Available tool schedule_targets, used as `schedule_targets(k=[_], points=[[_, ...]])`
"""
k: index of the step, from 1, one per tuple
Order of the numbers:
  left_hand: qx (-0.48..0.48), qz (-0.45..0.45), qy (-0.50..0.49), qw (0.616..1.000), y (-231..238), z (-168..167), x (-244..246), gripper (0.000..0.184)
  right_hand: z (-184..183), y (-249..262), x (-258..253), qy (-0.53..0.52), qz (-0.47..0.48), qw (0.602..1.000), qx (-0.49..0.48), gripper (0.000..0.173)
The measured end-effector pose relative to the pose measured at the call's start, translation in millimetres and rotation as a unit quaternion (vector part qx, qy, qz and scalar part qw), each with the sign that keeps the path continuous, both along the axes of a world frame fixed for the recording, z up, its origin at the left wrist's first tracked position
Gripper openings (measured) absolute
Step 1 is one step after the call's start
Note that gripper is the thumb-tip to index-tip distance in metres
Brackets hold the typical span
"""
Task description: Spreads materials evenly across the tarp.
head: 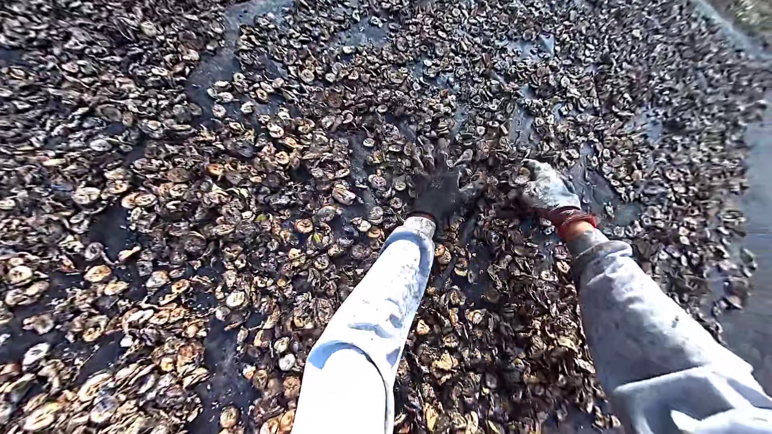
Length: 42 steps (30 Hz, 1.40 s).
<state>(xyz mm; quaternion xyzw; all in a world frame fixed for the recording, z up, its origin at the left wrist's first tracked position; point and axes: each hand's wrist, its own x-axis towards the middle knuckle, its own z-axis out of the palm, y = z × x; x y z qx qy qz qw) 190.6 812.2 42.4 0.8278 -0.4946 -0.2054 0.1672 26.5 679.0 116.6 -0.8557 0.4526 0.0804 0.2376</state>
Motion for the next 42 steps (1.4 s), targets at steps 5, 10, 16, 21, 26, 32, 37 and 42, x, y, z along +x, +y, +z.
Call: schedule_targets(k=[5, 10, 16, 21, 26, 32, 37, 42], points=[[-0.023, -0.098, 0.062, 0.993, -12.4, 42.8, -1.4, 0.04, -29.0, -3.3, -76.2, -0.031, 0.116, 0.991, -0.06, 0.058], [-0.044, 0.031, 0.036, 0.998, -11.8, 31.3, -21.3, 0.065, 3.1, -2.5, -99.8, 0.02, -0.034, 0.999, -0.016, 0.057], [0.092, -0.124, 0.081, 0.985, 59.3, 23.7, -122.7, 0.067, 20.1, 139.6, -200.5, 0.209, 0.138, 0.962, 0.105, 0.101], [0.016, -0.07, 0.033, 0.997, 0.4, 87.4, -81.6, 0.053, 37.6, 140.8, -252.9, 0.174, 0.025, 0.975, 0.134, 0.066], [0.071, 0.001, -0.036, 0.997, -87.3, 57.5, -47.1, 0.074, 32.0, 45.1, -242.1, -0.068, -0.208, 0.967, 0.131, 0.044], [0.025, -0.107, -0.107, 0.988, -28.9, 6.0, -109.8, 0.081, 32.4, -43.4, -224.9, -0.215, -0.3, 0.927, 0.057, 0.049], [0.112, 0.035, -0.022, 0.993, 50.1, 6.6, -122.7, 0.083, 52.4, 9.7, -224.2, -0.076, -0.249, 0.964, 0.052, 0.055], [0.071, -0.161, -0.007, 0.984, 63.5, 30.6, -176.9, 0.095, -1.6, 226.1, -237.1, -0.04, 0.128, 0.986, 0.099, 0.092]])
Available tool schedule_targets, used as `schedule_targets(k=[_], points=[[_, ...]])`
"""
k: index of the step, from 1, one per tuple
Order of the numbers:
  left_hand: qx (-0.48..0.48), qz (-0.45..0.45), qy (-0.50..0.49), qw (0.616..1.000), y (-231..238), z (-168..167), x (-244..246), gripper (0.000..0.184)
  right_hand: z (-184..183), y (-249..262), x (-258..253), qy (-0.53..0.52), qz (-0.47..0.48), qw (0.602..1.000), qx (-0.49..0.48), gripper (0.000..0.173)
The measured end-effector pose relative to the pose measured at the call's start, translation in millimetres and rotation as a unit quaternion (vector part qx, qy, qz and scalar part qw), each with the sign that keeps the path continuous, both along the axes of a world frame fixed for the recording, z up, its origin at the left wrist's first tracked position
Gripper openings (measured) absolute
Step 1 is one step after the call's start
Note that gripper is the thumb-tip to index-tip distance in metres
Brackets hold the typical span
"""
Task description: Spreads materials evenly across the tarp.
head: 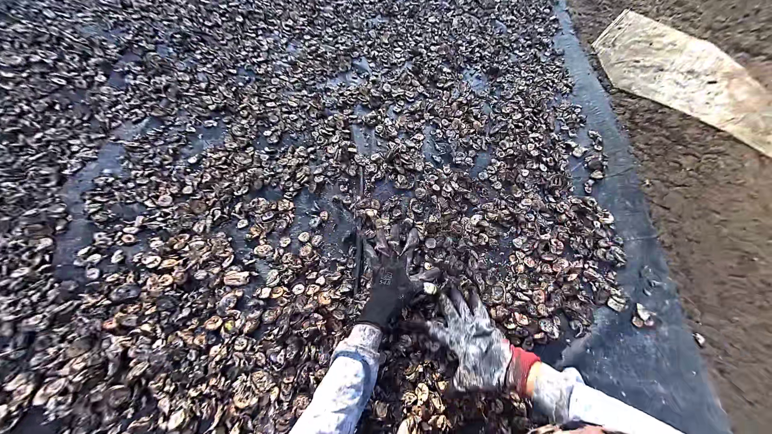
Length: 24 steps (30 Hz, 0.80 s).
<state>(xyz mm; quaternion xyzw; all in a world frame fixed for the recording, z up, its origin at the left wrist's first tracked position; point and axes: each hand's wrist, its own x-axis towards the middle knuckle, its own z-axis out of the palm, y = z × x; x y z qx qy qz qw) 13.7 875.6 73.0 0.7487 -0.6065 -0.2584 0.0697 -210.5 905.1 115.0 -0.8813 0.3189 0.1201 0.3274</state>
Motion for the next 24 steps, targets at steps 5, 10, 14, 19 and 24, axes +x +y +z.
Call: schedule_targets(k=[5, 10, 14, 19, 24], points=[[-0.133, -0.199, -0.019, 0.971, -120.0, -34.0, -20.5, 0.079, -43.6, 16.6, -64.6, -0.107, -0.016, 0.986, -0.13, 0.059], [-0.044, -0.093, 0.01, 0.995, -122.0, -25.8, -46.1, 0.087, -4.6, -55.8, -87.3, 0.164, -0.165, 0.968, -0.09, 0.087], [0.008, -0.239, 0.062, 0.969, 4.4, -2.0, -70.5, 0.09, 3.1, -15.4, -141.2, 0.182, -0.234, 0.954, -0.035, 0.057], [-0.123, -0.19, 0.188, 0.956, 36.7, 9.7, -105.8, 0.046, 41.8, -46.8, -161.7, 0.172, -0.409, 0.896, -0.017, 0.049], [-0.025, -0.151, 0.134, 0.979, -63.3, 9.4, -166.9, 0.084, 6.6, -89.6, -178.0, 0.208, -0.389, 0.897, -0.035, 0.082]])
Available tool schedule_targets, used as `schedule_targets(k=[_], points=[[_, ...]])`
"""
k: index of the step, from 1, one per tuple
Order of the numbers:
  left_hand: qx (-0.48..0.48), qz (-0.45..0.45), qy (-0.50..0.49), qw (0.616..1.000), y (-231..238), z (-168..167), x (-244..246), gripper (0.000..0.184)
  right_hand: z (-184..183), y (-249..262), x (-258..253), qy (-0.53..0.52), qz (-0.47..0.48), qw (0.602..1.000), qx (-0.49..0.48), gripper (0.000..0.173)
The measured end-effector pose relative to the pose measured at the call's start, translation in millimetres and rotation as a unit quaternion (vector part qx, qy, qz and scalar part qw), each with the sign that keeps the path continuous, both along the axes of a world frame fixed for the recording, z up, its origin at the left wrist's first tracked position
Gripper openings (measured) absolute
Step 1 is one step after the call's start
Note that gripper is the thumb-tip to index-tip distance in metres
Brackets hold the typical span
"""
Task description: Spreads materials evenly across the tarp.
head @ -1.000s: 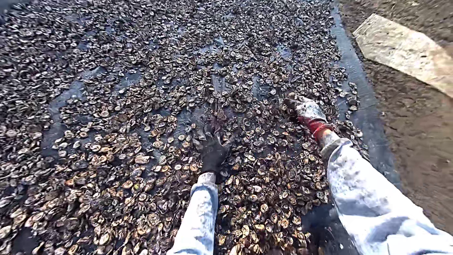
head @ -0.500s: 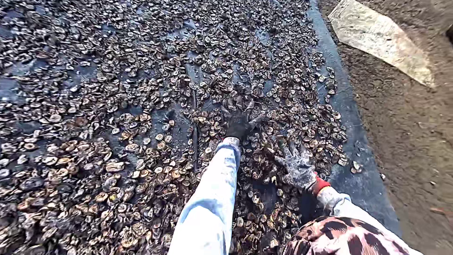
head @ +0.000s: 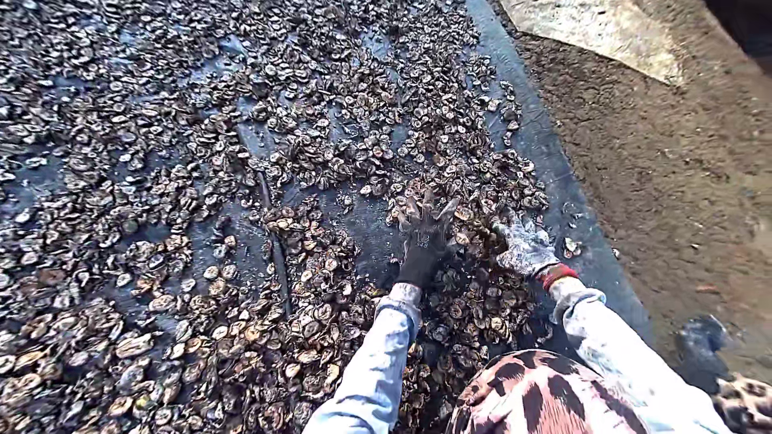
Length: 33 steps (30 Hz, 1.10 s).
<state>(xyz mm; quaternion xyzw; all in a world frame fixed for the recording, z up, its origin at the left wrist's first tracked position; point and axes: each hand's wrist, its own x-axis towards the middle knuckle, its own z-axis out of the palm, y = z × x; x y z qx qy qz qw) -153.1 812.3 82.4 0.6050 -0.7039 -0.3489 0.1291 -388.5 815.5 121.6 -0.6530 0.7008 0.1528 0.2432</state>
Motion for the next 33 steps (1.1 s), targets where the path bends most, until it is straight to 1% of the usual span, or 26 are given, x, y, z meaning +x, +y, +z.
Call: schedule_targets(k=[1, 2, 4, 5, 7, 8, 9, 10, 12, 14, 15, 17, 18, 19, 20, 21, 22, 23, 25, 26, 27, 28, 30, 31, 32, 33], points=[[0.04, 0.007, -0.006, 0.999, -15.2, 1.5, -13.8, 0.075, -4.8, 11.7, -1.8, 0.008, -0.006, 0.999, 0.033, 0.092], [0.055, -0.007, -0.02, 0.998, -25.5, -1.4, -26.6, 0.071, -7.7, 31.4, -5.2, 0.013, -0.014, 0.999, 0.046, 0.093], [0.052, -0.086, -0.061, 0.993, -25.6, -4.6, -47.2, 0.071, 4.4, 73.6, -16.4, 0.025, -0.055, 0.996, 0.073, 0.08], [0.04, -0.138, -0.079, 0.987, -15.0, -6.2, -52.0, 0.067, 13.7, 93.6, -25.5, 0.016, -0.098, 0.992, 0.078, 0.071], [0.032, -0.18, -0.085, 0.979, 8.1, 1.4, -40.8, 0.045, 8.1, 121.3, -45.4, -0.007, -0.186, 0.982, 0.012, 0.059], [0.046, -0.166, -0.082, 0.982, 12.5, 9.6, -28.2, 0.041, 8.7, 125.7, -51.4, -0.032, -0.228, 0.973, -0.027, 0.054], [0.051, -0.126, -0.08, 0.988, 14.0, 13.4, -13.9, 0.038, 13.7, 122.5, -55.3, -0.043, -0.267, 0.961, -0.048, 0.05], [0.029, -0.065, -0.07, 0.995, 12.8, 13.3, 1.0, 0.037, 23.1, 110.6, -57.1, -0.055, -0.3, 0.951, -0.053, 0.048], [-0.067, 0.048, -0.07, 0.994, 3.0, 7.2, 28.6, 0.035, 31.5, 81.0, -63.3, -0.096, -0.319, 0.941, -0.057, 0.047], [-0.105, 0.1, -0.128, 0.981, -3.7, 9.4, 39.2, 0.035, 8.0, 63.3, -82.9, -0.158, -0.291, 0.941, -0.074, 0.049], [-0.095, 0.091, -0.16, 0.978, -1.7, 8.7, 36.9, 0.042, -2.8, 53.1, -91.1, -0.172, -0.276, 0.943, -0.076, 0.051], [-0.057, 0.033, -0.204, 0.977, 20.6, -3.8, 21.9, 0.075, 11.6, 25.1, -85.3, -0.174, -0.273, 0.945, -0.038, 0.045], [-0.065, 0.002, -0.211, 0.975, 39.7, -10.3, 8.2, 0.09, 17.7, 11.0, -81.8, -0.161, -0.249, 0.955, -0.004, 0.043], [-0.086, -0.03, -0.201, 0.975, 62.0, -14.5, -7.5, 0.096, 14.2, -1.3, -78.4, -0.137, -0.189, 0.972, 0.004, 0.043], [-0.114, -0.061, -0.179, 0.975, 84.4, -16.5, -22.7, 0.095, 2.2, -17.6, -73.1, -0.121, -0.111, 0.985, -0.05, 0.041], [-0.13, -0.088, -0.15, 0.976, 105.5, -16.8, -35.3, 0.093, 1.2, -44.5, -62.6, -0.116, -0.049, 0.99, -0.07, 0.041], [-0.136, -0.109, -0.127, 0.976, 122.7, -16.6, -45.6, 0.089, 14.0, -77.7, -48.4, -0.092, 0.021, 0.995, 0.018, 0.05], [-0.137, -0.12, -0.119, 0.976, 133.0, -17.4, -53.1, 0.085, -9.4, -95.2, -40.6, -0.096, 0.084, 0.991, -0.048, 0.059], [-0.156, -0.109, -0.11, 0.976, 132.0, -22.6, -57.4, 0.077, -67.7, -135.5, -39.2, -0.102, 0.184, 0.962, -0.174, 0.064], [-0.185, -0.085, -0.113, 0.972, 126.1, -25.8, -57.4, 0.076, -83.3, -159.3, -41.3, -0.092, 0.189, 0.959, -0.192, 0.065], [-0.207, -0.047, -0.125, 0.969, 118.3, -27.7, -59.5, 0.076, -88.7, -182.3, -44.2, -0.076, 0.165, 0.965, -0.191, 0.067], [-0.207, -0.007, -0.15, 0.967, 109.2, -27.0, -61.7, 0.08, -85.7, -202.4, -46.4, -0.062, 0.122, 0.973, -0.186, 0.071], [-0.163, 0.056, -0.197, 0.965, 86.6, -22.2, -65.6, 0.089, -72.9, -237.1, -44.7, -0.057, 0.038, 0.981, -0.181, 0.085], [-0.146, 0.057, -0.213, 0.964, 78.2, -20.7, -68.1, 0.092, -70.9, -249.4, -40.4, -0.06, 0.041, 0.979, -0.19, 0.092], [-0.132, 0.042, -0.21, 0.968, 72.9, -19.2, -73.7, 0.093, -71.4, -255.2, -35.6, -0.067, 0.085, 0.973, -0.202, 0.094], [-0.121, 0.023, -0.202, 0.972, 67.2, -19.0, -81.6, 0.091, -74.6, -260.3, -32.2, -0.082, 0.153, 0.96, -0.22, 0.09]])
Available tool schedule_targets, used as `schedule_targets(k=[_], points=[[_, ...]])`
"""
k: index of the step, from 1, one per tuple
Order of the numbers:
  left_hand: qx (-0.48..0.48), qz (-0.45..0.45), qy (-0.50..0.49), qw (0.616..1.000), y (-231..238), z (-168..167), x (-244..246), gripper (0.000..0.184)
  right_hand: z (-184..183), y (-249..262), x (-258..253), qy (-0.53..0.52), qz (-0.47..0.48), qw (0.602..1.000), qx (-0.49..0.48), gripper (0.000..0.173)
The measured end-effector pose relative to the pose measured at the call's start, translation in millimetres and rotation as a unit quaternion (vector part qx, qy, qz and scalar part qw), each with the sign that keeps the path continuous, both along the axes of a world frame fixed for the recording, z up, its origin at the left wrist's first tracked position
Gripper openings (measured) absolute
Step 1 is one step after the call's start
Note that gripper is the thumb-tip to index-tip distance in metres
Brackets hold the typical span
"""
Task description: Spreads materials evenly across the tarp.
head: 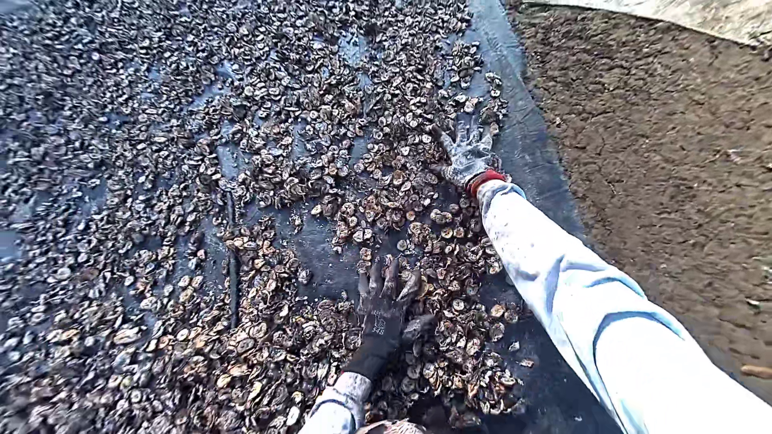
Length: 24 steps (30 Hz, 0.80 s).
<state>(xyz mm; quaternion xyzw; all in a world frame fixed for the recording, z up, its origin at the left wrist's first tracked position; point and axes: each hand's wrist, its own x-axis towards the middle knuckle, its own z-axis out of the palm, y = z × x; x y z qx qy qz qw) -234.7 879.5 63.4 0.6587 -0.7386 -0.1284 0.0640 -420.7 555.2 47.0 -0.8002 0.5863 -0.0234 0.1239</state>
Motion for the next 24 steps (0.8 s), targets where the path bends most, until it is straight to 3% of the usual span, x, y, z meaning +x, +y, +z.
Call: schedule_targets(k=[3, 7, 10, 13, 15, 17, 20, 22, 24], points=[[0.009, -0.027, 0.015, 0.999, -11.0, -4.2, -6.1, 0.082, -5.6, -32.1, 9.4, -0.024, 0.201, 0.979, 0.002, 0.065], [-0.002, 0.012, -0.002, 1.0, -11.4, -16.5, -2.9, 0.08, -7.9, -69.9, -4.3, -0.017, 0.132, 0.989, 0.061, 0.071], [0.084, 0.113, -0.06, 0.988, -16.7, -14.4, -13.4, 0.078, -8.6, -27.5, -26.1, -0.027, 0.225, 0.97, 0.084, 0.094], [0.275, 0.262, -0.028, 0.924, -33.5, 21.0, -78.7, 0.073, -4.3, 33.0, -71.8, -0.031, 0.33, 0.94, 0.085, 0.101], [0.324, 0.214, 0.026, 0.921, -35.3, 34.4, -125.2, 0.094, -7.8, 57.3, -94.1, -0.041, 0.381, 0.918, 0.098, 0.095], [0.321, 0.148, 0.018, 0.935, -38.0, 39.2, -144.3, 0.095, -14.1, 58.3, -97.0, -0.059, 0.412, 0.904, 0.097, 0.086], [0.341, 0.213, -0.009, 0.916, -62.6, 56.7, -144.3, 0.083, -10.4, 57.4, -83.8, -0.063, 0.366, 0.922, 0.107, 0.084], [0.282, 0.231, -0.02, 0.931, -51.0, 54.4, -142.4, 0.082, -3.7, 68.0, -80.7, -0.073, 0.371, 0.92, 0.105, 0.085], [0.233, 0.185, -0.029, 0.954, -27.1, 66.8, -151.9, 0.089, 18.7, 80.3, -107.4, -0.103, 0.405, 0.904, 0.089, 0.079]])
